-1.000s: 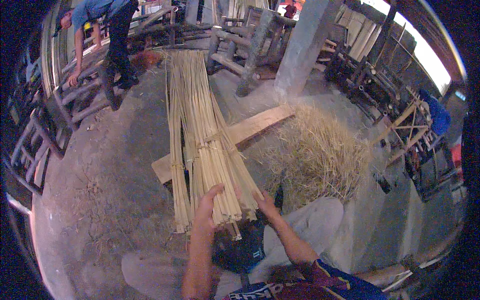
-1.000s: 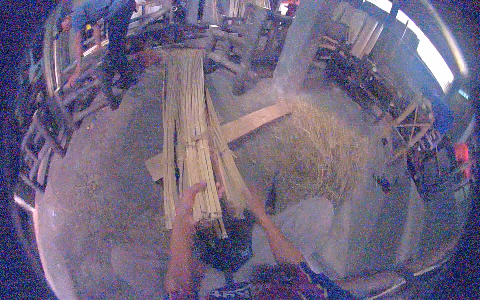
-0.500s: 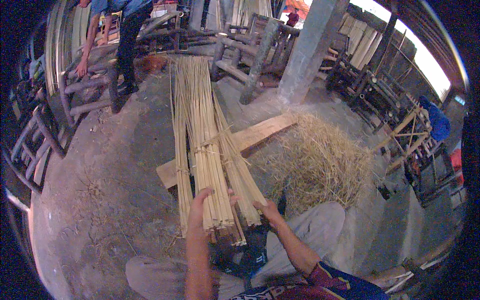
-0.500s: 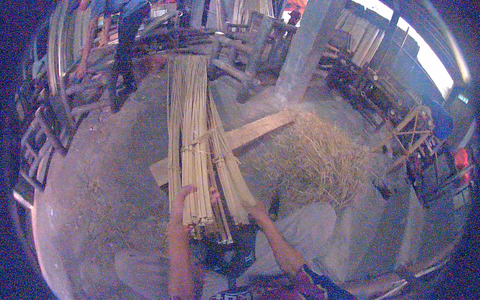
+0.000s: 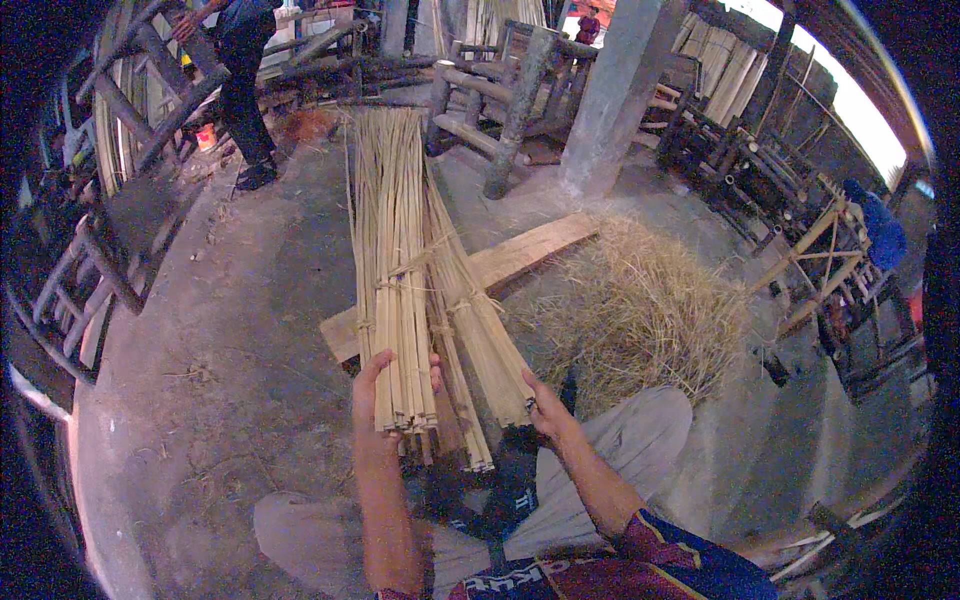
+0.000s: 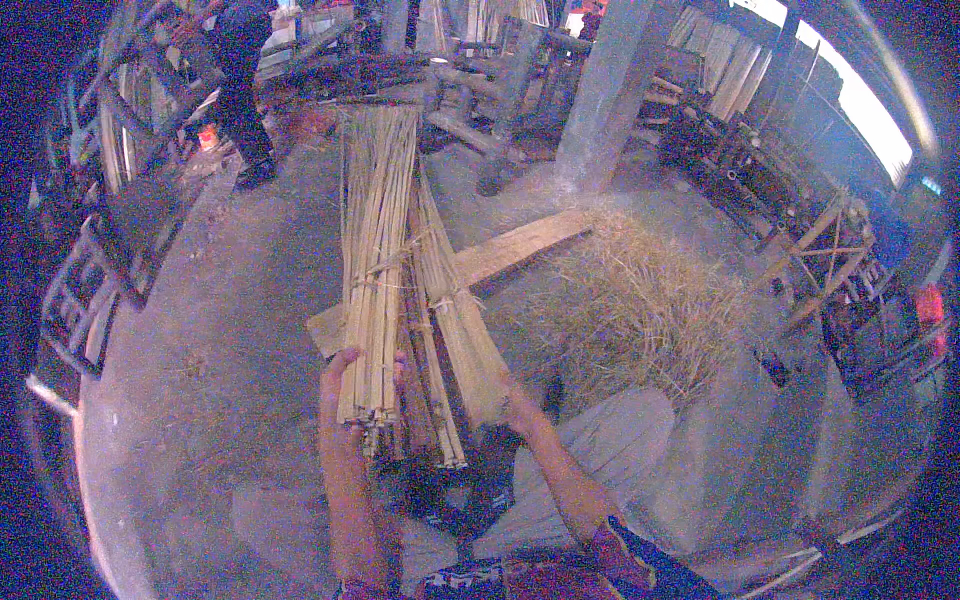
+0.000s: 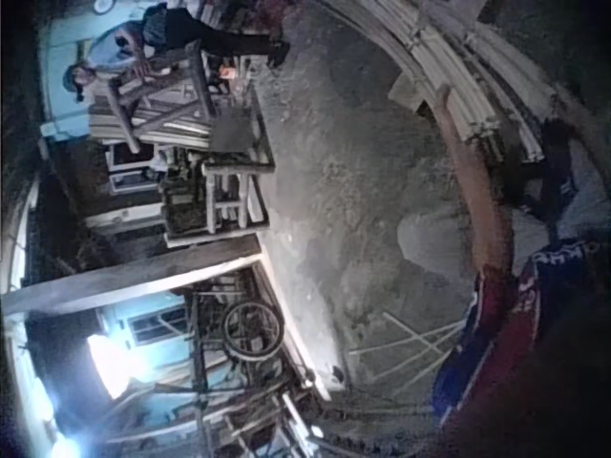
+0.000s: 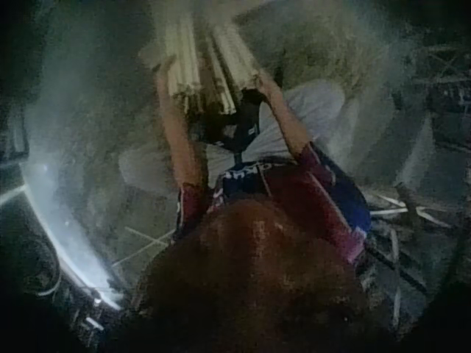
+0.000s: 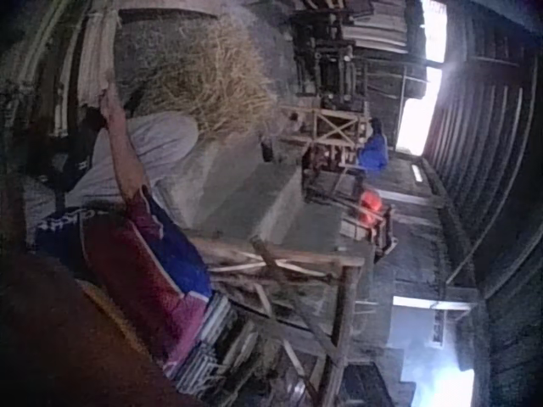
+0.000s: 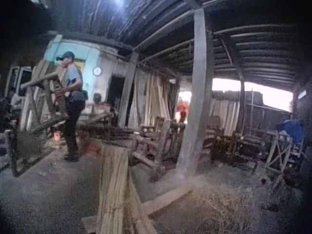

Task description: The person gathers thin bamboo strips from the floor, aligns them into a bundle, and ties them together using a thin fiber. The person repeats this process to create multiple bundles and places them on a wooden support.

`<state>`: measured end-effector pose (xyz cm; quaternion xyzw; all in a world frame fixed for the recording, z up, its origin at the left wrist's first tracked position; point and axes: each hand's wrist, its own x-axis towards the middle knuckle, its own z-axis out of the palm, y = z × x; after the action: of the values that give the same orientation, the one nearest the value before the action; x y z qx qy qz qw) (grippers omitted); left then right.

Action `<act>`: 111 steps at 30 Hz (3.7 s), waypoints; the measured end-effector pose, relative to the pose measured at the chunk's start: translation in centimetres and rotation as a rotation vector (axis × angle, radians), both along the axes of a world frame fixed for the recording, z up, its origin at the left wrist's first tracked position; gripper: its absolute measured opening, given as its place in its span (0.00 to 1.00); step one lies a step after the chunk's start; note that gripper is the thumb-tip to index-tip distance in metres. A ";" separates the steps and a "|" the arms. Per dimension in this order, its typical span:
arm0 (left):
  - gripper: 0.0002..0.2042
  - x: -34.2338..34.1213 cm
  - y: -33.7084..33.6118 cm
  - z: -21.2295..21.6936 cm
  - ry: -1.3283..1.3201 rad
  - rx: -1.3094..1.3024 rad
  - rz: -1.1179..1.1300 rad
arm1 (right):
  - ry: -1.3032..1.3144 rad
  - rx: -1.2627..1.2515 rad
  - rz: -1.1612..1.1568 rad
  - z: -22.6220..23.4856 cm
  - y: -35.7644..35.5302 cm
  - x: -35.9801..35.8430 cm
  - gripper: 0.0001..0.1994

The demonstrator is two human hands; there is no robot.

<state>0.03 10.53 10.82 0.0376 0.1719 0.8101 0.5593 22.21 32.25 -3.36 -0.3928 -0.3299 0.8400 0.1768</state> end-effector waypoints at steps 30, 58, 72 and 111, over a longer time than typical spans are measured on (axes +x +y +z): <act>0.24 4.4 2.5 -0.2 0.017 -0.254 0.022 | -0.755 1.150 -0.147 4.1 -0.7 -1.0 0.31; 0.44 6.4 5.3 -4.6 0.612 -0.691 -0.404 | -0.251 0.583 0.170 17.1 -9.1 0.1 0.37; 0.28 5.2 0.9 -6.9 1.694 -1.140 0.145 | -0.203 0.487 0.261 24.1 -0.8 5.3 0.34; 0.27 6.0 1.2 -2.9 0.449 -0.838 -0.072 | -0.310 0.644 0.244 24.9 -1.5 4.5 0.34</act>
<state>6.07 11.77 7.94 -0.0112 0.5991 0.6228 0.5031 26.75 30.72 21.54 -0.3975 -0.6444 0.6385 0.1379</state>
